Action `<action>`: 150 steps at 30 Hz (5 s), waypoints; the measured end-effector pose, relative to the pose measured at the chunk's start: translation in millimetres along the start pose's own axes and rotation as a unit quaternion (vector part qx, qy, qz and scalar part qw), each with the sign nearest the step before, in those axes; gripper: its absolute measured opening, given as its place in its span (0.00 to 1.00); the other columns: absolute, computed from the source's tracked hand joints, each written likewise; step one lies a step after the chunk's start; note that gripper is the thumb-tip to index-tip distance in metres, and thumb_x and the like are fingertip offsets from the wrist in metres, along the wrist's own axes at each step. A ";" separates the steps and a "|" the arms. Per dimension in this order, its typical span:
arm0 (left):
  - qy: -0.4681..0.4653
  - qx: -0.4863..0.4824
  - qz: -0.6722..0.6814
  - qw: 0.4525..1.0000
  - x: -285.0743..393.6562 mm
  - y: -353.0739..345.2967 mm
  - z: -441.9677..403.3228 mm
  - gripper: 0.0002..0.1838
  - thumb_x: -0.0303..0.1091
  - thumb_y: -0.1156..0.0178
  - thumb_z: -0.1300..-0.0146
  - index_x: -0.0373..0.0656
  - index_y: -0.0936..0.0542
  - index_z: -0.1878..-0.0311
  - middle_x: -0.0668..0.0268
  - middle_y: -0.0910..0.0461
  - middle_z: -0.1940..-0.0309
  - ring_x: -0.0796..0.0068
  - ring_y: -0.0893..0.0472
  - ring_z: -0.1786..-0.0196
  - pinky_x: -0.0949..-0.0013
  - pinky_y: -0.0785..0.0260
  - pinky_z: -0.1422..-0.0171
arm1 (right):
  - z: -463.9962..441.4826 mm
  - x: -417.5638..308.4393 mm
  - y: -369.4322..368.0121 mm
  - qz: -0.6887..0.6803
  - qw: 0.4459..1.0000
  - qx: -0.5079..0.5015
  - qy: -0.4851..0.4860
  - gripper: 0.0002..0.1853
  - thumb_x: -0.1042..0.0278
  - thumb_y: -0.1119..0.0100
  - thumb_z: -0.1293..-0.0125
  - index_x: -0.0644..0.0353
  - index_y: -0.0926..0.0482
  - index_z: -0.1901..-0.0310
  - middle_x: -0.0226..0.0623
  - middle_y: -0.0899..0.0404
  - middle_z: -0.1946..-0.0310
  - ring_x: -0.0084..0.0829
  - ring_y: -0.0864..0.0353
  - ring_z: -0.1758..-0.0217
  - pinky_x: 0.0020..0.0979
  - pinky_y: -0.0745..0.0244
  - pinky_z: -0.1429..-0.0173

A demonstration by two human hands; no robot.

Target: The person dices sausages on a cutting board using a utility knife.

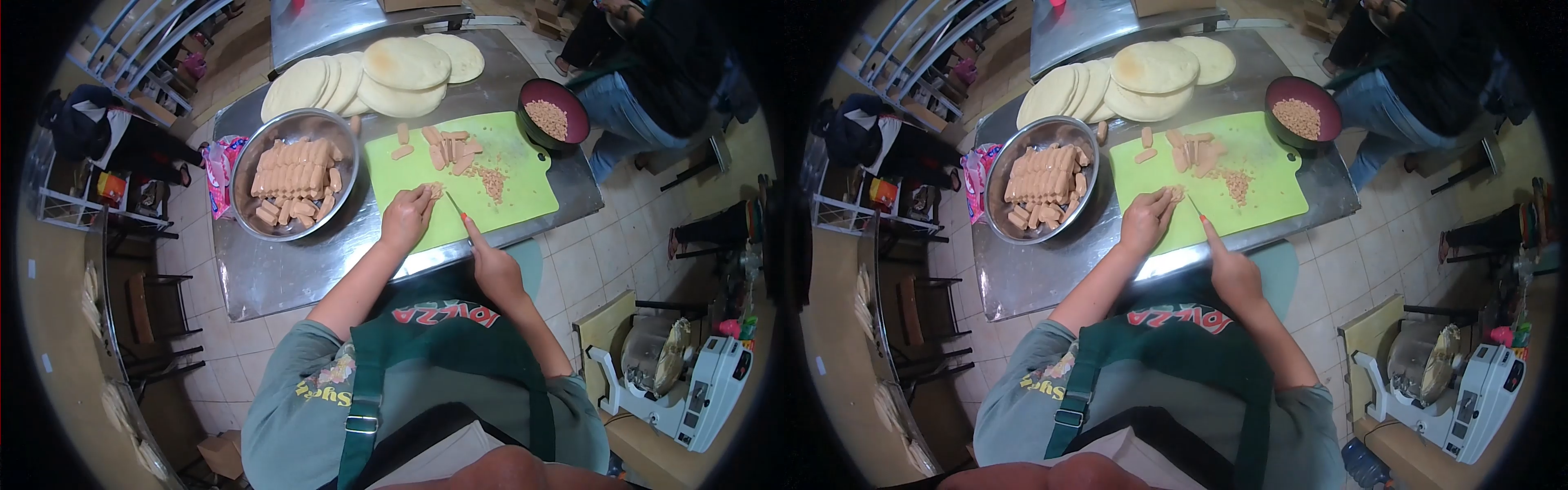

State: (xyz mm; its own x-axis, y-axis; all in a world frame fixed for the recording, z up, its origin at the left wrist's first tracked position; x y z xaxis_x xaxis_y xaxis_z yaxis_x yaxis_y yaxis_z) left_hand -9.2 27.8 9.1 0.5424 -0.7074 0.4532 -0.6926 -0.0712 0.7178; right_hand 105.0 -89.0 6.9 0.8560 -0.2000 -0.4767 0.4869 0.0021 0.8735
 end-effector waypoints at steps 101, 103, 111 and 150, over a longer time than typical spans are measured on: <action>0.093 0.004 0.067 0.993 -13.3 11.4 7.4 0.06 0.29 0.35 0.48 0.38 0.18 0.67 0.58 0.19 0.67 0.58 0.20 0.64 0.64 0.27 0.59 | 17.8 2.7 -10.9 -0.043 0.997 -0.065 -0.005 0.29 0.70 0.56 0.35 0.41 0.44 0.32 0.56 0.23 0.76 0.55 0.23 0.72 0.50 0.30 0.66; 0.095 -0.009 0.061 0.994 -14.3 9.3 8.3 0.06 0.30 0.35 0.48 0.38 0.18 0.68 0.58 0.19 0.67 0.58 0.20 0.65 0.64 0.27 0.60 | 18.9 1.0 -3.0 -0.056 0.997 -0.045 0.024 0.29 0.70 0.55 0.35 0.40 0.44 0.32 0.56 0.23 0.76 0.54 0.23 0.72 0.50 0.30 0.66; 0.073 0.026 0.061 0.995 -12.1 13.5 9.6 0.07 0.31 0.34 0.48 0.38 0.18 0.69 0.59 0.19 0.68 0.59 0.20 0.65 0.64 0.27 0.60 | -12.5 -24.5 1.6 -0.049 0.998 -0.035 0.025 0.28 0.69 0.55 0.35 0.42 0.41 0.33 0.57 0.24 0.74 0.55 0.23 0.71 0.49 0.30 0.64; 0.063 0.021 0.070 0.995 -11.1 18.3 10.6 0.06 0.31 0.37 0.46 0.39 0.18 0.69 0.59 0.18 0.65 0.60 0.19 0.62 0.64 0.26 0.58 | -38.3 -31.8 -15.3 -0.063 0.995 -0.066 0.048 0.29 0.71 0.56 0.35 0.44 0.43 0.32 0.57 0.23 0.66 0.56 0.23 0.65 0.49 0.30 0.60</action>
State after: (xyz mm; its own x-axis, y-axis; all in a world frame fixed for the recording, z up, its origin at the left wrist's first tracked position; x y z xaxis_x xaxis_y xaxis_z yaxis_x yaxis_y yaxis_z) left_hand -33.0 26.9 11.6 0.4927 -0.6190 0.6116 -0.7830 -0.0088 0.6219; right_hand 77.1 -45.1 4.9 0.7969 -0.1127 -0.5935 0.6037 0.1126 0.7892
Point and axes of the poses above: each hand's wrist, its own z-axis away from the middle knuckle, its own y-axis out of the back of the hand, x = y × z, the point moved 9 cm from there along -z, towards the middle knuckle
